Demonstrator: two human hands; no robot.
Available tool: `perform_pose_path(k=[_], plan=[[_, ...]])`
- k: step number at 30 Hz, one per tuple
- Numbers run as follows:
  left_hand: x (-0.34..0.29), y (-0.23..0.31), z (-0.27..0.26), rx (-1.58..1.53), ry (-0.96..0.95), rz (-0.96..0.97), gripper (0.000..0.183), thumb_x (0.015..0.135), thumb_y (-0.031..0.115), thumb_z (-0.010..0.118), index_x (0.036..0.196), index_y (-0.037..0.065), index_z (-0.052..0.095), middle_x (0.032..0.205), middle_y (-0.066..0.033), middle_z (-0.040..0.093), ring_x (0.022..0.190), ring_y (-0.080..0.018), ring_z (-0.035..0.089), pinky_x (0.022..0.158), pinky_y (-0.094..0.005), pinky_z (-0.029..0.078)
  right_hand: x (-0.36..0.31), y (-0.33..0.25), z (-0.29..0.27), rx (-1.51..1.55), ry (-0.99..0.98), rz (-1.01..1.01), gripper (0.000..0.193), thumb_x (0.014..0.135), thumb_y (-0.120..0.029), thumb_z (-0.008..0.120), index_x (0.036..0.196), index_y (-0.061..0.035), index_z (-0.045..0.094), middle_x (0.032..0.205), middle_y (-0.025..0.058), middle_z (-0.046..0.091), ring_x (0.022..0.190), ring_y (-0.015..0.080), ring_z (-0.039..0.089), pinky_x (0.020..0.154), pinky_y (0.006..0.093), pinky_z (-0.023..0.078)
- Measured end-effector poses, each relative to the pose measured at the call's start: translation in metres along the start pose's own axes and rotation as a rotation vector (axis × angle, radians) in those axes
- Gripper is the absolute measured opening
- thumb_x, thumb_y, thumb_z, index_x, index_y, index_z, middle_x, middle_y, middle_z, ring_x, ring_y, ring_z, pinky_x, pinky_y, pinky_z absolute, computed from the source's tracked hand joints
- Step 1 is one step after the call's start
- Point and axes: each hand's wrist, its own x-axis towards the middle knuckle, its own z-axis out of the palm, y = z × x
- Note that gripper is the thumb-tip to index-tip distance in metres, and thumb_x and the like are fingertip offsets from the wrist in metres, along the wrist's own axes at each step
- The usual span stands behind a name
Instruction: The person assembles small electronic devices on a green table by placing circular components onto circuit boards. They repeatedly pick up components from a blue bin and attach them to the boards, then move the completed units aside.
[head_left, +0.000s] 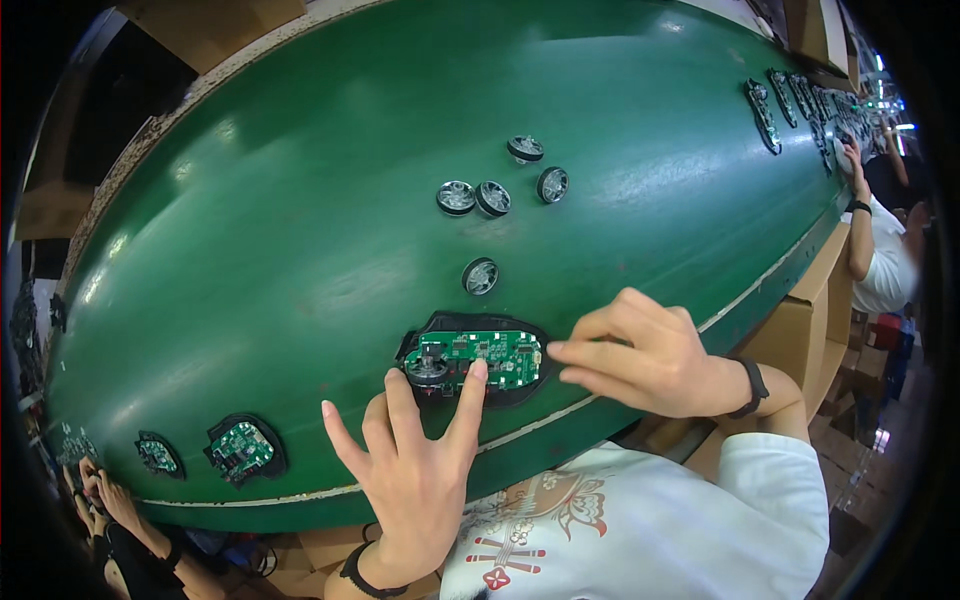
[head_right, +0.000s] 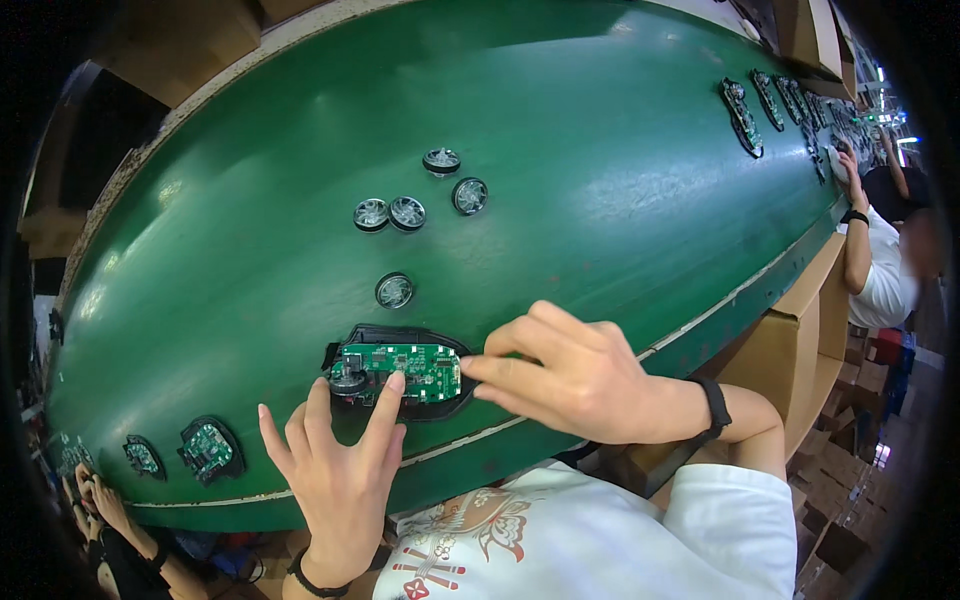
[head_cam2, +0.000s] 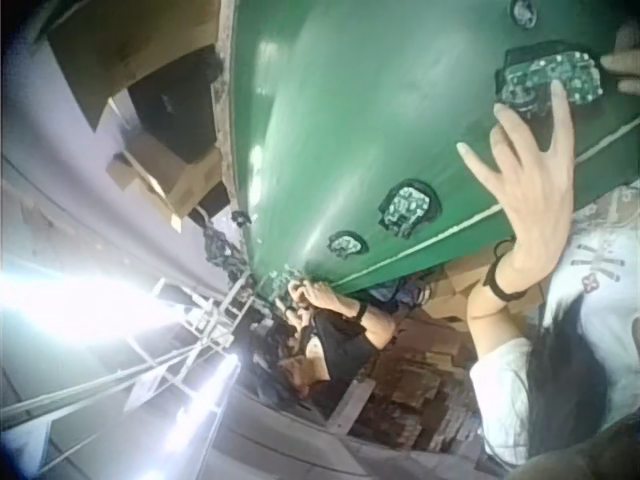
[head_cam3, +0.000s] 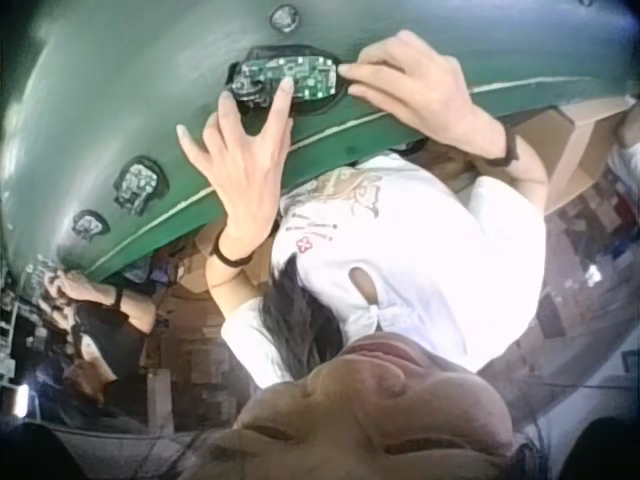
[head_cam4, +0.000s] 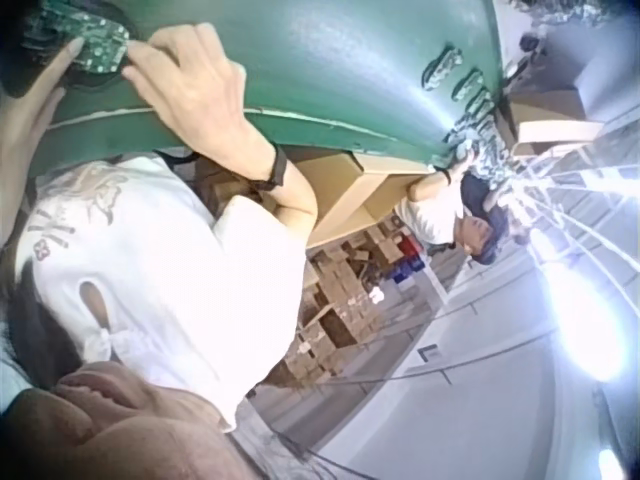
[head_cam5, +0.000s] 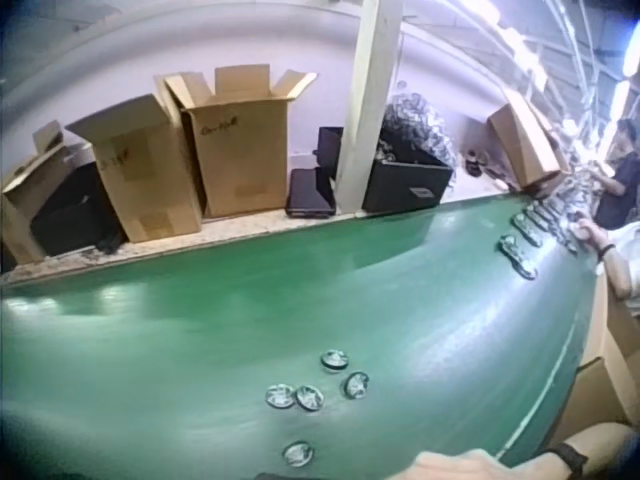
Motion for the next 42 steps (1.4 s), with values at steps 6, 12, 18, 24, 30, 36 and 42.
perform_pose_path(k=[6, 12, 18, 24, 30, 36, 42], plan=[[0.002, -0.006, 0.003, -0.007, 0.034, 0.040, 0.063, 0.081, 0.008, 0.065, 0.134, 0.042, 0.062, 0.111, -0.0176, 0.057, 0.089, -0.0267, 0.057, 0.105, -0.0680, 0.038, 0.012, -0.004, 0.009, 0.060, -0.020, -0.030, 0.024, 0.074, -0.013, 0.082, 0.095, -0.0071, 0.071, 0.087, 0.0017, 0.060, 0.074, 0.0150, 0.057, 0.048, 0.0273, 0.048], [0.004, -0.009, 0.005, -0.038, 0.057, 0.052, 0.061, 0.084, 0.007, 0.064, 0.134, 0.042, 0.063, 0.109, -0.0169, 0.056, 0.086, -0.0268, 0.056, 0.104, -0.0684, 0.040, 0.022, -0.007, 0.020, 0.095, -0.044, -0.021, 0.022, 0.077, -0.012, 0.080, 0.096, -0.0063, 0.070, 0.089, 0.0027, 0.060, 0.074, 0.0161, 0.057, 0.049, 0.0279, 0.049], [0.008, -0.010, 0.006, -0.030, 0.068, 0.071, 0.059, 0.084, 0.008, 0.063, 0.134, 0.041, 0.063, 0.109, -0.0167, 0.054, 0.083, -0.0268, 0.055, 0.104, -0.0712, 0.038, 0.022, -0.007, 0.028, 0.070, -0.034, -0.004, 0.021, 0.077, -0.011, 0.080, 0.096, -0.0059, 0.070, 0.089, 0.0030, 0.060, 0.076, 0.0171, 0.057, 0.048, 0.0287, 0.048], [0.011, -0.012, 0.005, -0.078, 0.086, 0.086, 0.054, 0.085, 0.010, 0.064, 0.132, 0.038, 0.064, 0.107, -0.0164, 0.053, 0.082, -0.0263, 0.054, 0.103, -0.0742, 0.038, 0.024, -0.009, 0.025, 0.064, -0.031, 0.009, 0.022, 0.075, -0.009, 0.080, 0.095, -0.0062, 0.071, 0.089, 0.0025, 0.061, 0.076, 0.0167, 0.057, 0.046, 0.0286, 0.047], [0.009, -0.013, 0.008, -0.093, 0.116, 0.098, 0.055, 0.084, 0.010, 0.064, 0.133, 0.037, 0.063, 0.108, -0.0162, 0.051, 0.084, -0.0262, 0.054, 0.103, -0.0752, 0.037, 0.022, -0.016, 0.024, -0.049, -0.021, -0.032, 0.022, 0.076, -0.008, 0.078, 0.097, -0.0032, 0.072, 0.090, 0.0039, 0.064, 0.079, 0.0154, 0.060, 0.046, 0.0269, 0.047], [0.013, -0.015, 0.004, -0.104, 0.075, 0.151, 0.058, 0.084, 0.008, 0.062, 0.137, 0.033, 0.061, 0.107, -0.0155, 0.050, 0.086, -0.0259, 0.053, 0.103, -0.0755, 0.037, 0.015, -0.025, 0.018, -0.451, -0.081, -0.298, 0.031, 0.076, -0.008, 0.070, 0.104, 0.0054, 0.073, 0.092, 0.0073, 0.064, 0.087, 0.0170, 0.063, 0.047, 0.0239, 0.038], [0.017, -0.023, -0.009, -0.241, -0.041, 0.167, 0.065, 0.083, 0.012, 0.070, 0.142, 0.033, 0.056, 0.114, -0.0175, 0.050, 0.093, -0.0276, 0.054, 0.104, -0.0675, 0.040, 0.020, -0.019, 0.009, -0.365, -0.164, -0.303, 0.037, 0.076, -0.018, 0.075, 0.107, 0.0019, 0.072, 0.094, 0.0053, 0.062, 0.092, 0.0176, 0.061, 0.050, 0.0237, 0.041]])
